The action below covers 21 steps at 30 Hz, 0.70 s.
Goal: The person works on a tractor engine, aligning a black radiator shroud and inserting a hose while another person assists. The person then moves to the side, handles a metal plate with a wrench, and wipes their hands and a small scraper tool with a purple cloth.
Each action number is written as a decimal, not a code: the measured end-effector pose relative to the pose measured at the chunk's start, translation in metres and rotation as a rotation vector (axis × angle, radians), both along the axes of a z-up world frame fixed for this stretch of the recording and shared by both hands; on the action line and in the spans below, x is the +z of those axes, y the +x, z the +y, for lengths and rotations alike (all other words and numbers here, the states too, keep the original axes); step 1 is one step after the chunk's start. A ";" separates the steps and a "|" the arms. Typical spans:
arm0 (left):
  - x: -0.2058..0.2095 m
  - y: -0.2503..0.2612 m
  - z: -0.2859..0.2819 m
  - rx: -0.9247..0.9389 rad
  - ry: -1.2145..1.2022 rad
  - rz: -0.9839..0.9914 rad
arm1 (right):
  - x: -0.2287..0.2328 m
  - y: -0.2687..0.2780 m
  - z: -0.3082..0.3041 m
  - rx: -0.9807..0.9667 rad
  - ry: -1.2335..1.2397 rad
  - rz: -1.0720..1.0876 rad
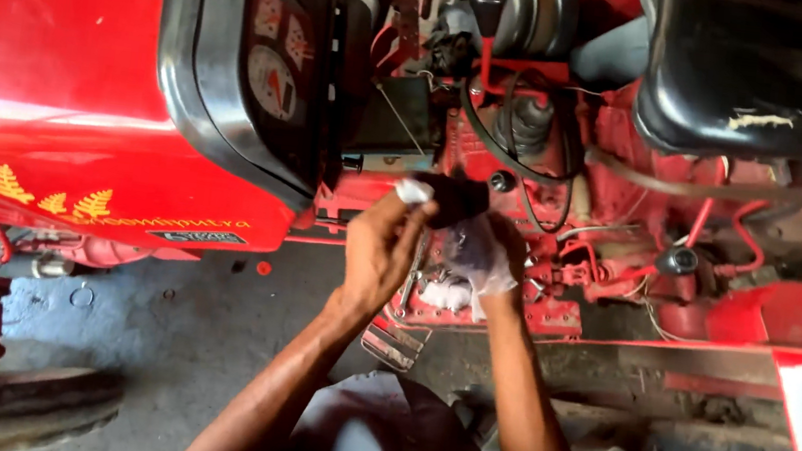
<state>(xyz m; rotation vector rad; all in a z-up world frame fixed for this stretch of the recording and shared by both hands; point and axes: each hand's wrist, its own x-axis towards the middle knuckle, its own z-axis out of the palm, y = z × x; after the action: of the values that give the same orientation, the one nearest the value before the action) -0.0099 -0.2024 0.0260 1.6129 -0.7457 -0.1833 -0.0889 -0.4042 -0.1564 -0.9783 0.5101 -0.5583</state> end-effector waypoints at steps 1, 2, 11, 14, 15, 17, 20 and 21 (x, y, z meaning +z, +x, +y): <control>0.001 0.003 -0.001 0.020 0.039 0.075 | 0.001 -0.004 -0.002 -0.001 -0.015 0.001; 0.000 0.003 0.000 0.042 0.082 0.155 | 0.000 -0.012 -0.002 -0.003 -0.023 0.006; 0.010 0.002 -0.038 -0.057 -0.255 0.260 | -0.044 -0.052 -0.006 0.292 -0.148 0.074; 0.047 0.037 -0.037 0.006 -0.511 0.200 | -0.071 -0.066 -0.019 0.348 -0.284 0.096; 0.060 0.049 -0.036 -0.002 -0.573 0.222 | -0.082 -0.074 -0.018 0.319 -0.213 0.108; 0.081 0.067 -0.035 -0.146 -0.550 0.395 | -0.099 -0.087 -0.019 0.131 0.181 0.103; 0.069 0.072 -0.038 -0.305 -0.451 0.446 | -0.097 -0.111 -0.040 -0.129 -1.368 0.246; 0.054 0.072 -0.040 -0.346 -0.408 0.428 | -0.091 -0.107 -0.048 -0.169 -1.266 0.388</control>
<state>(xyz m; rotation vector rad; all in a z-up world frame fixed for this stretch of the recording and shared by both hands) 0.0618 -0.2423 0.0798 1.0027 -0.6690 -0.5693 -0.1959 -0.4518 -0.2477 -2.2923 0.5733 -0.8661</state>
